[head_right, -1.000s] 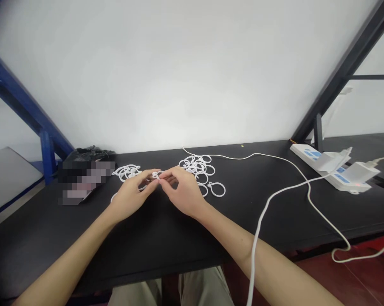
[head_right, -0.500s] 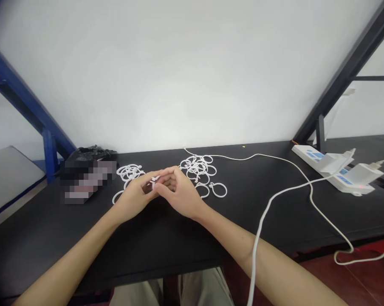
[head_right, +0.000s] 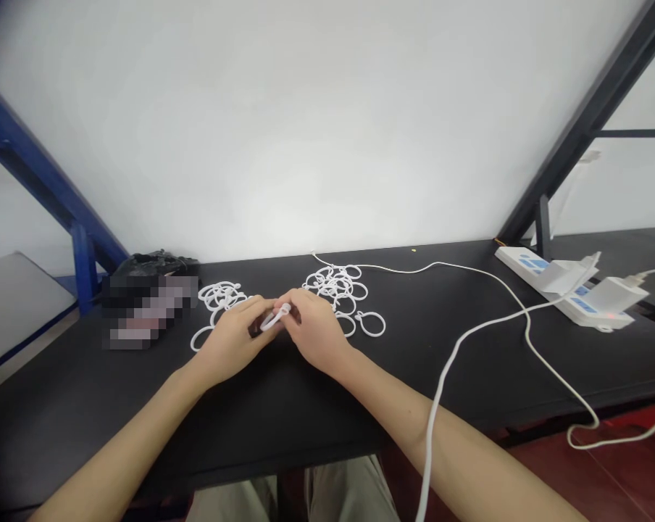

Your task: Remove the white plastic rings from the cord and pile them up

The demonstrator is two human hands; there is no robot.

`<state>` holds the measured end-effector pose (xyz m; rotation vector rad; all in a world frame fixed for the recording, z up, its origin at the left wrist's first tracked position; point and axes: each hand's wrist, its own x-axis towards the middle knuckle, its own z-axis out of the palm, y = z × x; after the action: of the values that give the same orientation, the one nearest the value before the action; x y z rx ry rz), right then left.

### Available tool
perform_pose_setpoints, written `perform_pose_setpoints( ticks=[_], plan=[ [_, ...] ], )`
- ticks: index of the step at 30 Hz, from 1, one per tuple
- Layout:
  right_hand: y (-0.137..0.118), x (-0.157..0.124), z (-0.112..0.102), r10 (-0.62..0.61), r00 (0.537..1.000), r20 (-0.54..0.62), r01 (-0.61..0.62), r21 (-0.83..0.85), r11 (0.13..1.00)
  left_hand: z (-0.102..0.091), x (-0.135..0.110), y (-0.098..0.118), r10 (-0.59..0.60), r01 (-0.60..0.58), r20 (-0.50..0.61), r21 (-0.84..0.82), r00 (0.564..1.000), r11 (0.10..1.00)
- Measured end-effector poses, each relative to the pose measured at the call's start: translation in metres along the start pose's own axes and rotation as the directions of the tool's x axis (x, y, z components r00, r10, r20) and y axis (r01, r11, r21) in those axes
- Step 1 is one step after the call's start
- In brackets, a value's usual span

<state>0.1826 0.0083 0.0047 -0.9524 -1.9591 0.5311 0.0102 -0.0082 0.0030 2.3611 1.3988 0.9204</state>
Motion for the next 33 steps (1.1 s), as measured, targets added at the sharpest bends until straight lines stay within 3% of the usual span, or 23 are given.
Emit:
perform_pose_setpoints(
  ticks=[5,12,18,24,33],
  plan=[
    [0.005,0.004,-0.004,0.084,0.994,-0.072,-0.086,-0.016,0.996,-0.01,0.001,0.007,-0.111,0.107,-0.008,-0.187,0.994,0.976],
    [0.003,0.003,-0.004,0.006,1.0,-0.019,-0.007,-0.049,0.999,-0.009,0.002,0.003,-0.096,0.105,0.048,-0.266,0.994,0.958],
    [0.001,0.002,-0.005,-0.037,0.999,0.017,0.037,0.017,0.999,-0.011,0.003,0.002,-0.11,0.107,-0.002,-0.199,0.994,0.974],
    [-0.009,0.003,-0.01,0.025,0.998,0.049,-0.031,0.106,0.994,-0.014,0.003,0.004,-0.128,0.119,-0.059,-0.133,0.99,0.984],
    [-0.002,0.007,-0.007,0.085,0.996,0.022,-0.087,0.188,0.978,-0.007,0.001,0.0,-0.032,0.028,-0.07,-0.061,0.997,0.998]
  ],
)
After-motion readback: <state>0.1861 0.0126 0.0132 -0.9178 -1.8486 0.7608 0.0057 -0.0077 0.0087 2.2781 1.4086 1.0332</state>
